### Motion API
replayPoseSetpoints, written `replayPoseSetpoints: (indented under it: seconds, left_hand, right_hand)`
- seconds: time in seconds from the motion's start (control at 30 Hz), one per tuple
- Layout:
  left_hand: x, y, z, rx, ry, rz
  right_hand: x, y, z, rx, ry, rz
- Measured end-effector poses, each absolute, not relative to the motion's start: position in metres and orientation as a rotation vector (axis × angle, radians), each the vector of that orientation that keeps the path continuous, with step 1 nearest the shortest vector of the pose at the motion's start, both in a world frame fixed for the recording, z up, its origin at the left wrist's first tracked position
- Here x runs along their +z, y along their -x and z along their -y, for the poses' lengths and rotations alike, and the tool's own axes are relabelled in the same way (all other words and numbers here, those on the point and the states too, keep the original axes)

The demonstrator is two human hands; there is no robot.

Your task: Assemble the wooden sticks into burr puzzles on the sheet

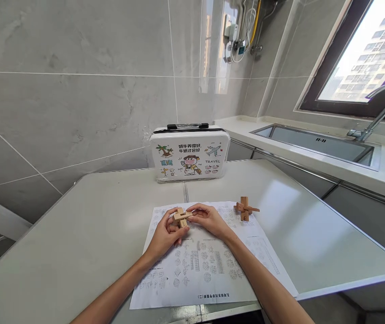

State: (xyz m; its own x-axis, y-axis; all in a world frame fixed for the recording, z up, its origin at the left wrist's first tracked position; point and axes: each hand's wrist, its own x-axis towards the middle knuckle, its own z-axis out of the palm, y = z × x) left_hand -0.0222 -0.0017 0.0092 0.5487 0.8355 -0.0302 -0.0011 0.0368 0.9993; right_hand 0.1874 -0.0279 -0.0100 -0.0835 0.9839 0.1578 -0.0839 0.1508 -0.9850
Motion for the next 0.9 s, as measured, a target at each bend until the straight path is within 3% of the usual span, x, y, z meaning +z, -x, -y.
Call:
replayPoseSetpoints:
  seconds: [0.9]
  left_hand:
    - [0.0036,0.0219,-0.0037,0.768,-1.371,-0.781]
  right_hand:
    - [-0.0086,-0.1845,0.0283,1.074,1.005,1.330]
